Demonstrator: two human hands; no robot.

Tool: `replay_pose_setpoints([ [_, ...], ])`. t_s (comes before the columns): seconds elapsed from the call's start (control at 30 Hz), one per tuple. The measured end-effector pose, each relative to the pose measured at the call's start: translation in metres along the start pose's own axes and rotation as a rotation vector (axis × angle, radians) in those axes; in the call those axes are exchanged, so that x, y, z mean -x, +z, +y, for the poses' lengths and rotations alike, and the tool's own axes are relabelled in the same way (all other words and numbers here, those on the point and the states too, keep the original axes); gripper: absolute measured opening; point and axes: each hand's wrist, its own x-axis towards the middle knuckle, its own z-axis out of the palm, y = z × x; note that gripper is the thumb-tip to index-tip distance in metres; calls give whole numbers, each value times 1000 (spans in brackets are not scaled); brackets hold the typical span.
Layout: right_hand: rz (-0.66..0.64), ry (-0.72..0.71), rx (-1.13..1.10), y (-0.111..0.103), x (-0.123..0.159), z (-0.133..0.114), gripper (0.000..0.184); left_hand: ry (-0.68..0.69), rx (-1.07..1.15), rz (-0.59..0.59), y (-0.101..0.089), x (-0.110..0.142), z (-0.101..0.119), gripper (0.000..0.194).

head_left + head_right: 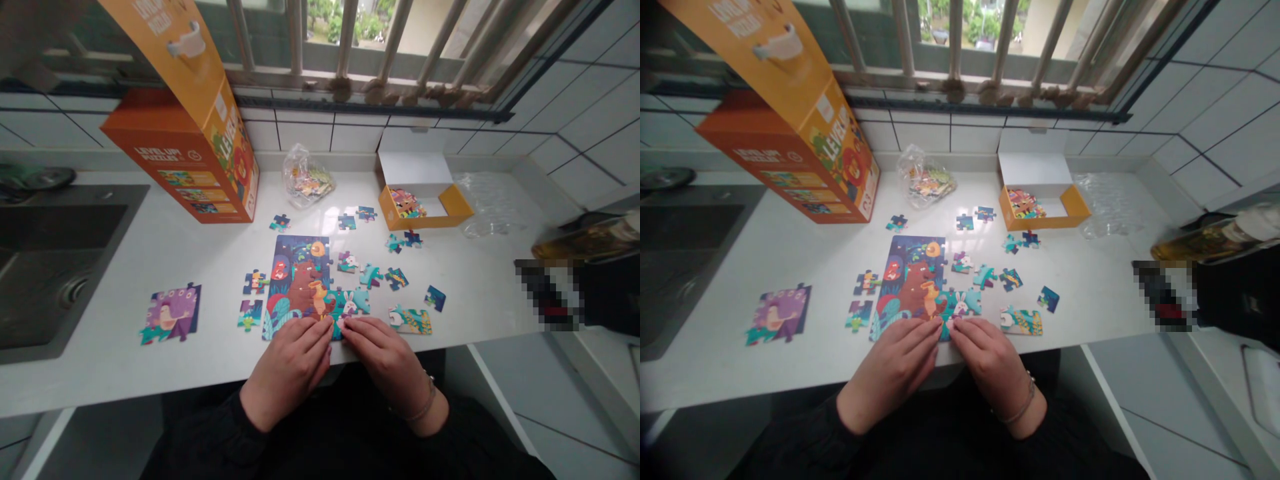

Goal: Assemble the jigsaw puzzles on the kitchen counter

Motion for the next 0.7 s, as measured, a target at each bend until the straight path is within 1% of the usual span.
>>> replay_pose_setpoints([
  [0.17, -29, -33, -1, -1, 0, 7, 41, -8, -3, -7, 0, -1, 0, 34],
  [0.33, -10, -74, -22, -1, -1, 11, 43, -7, -12, -29, 0, 1, -1, 36],
  [0.47, -7, -65, -17, -1, -1, 11, 42, -7, -8, -44, -1, -1, -1, 38],
  [0.6, -13, -70, 9, -3, -3, 10, 37, -25, 13, -33, -2, -3, 0, 36],
  [0.7, -11, -98, 18, -6, -6, 11, 38, -37, 33, -19, -2, -1, -1, 37],
])
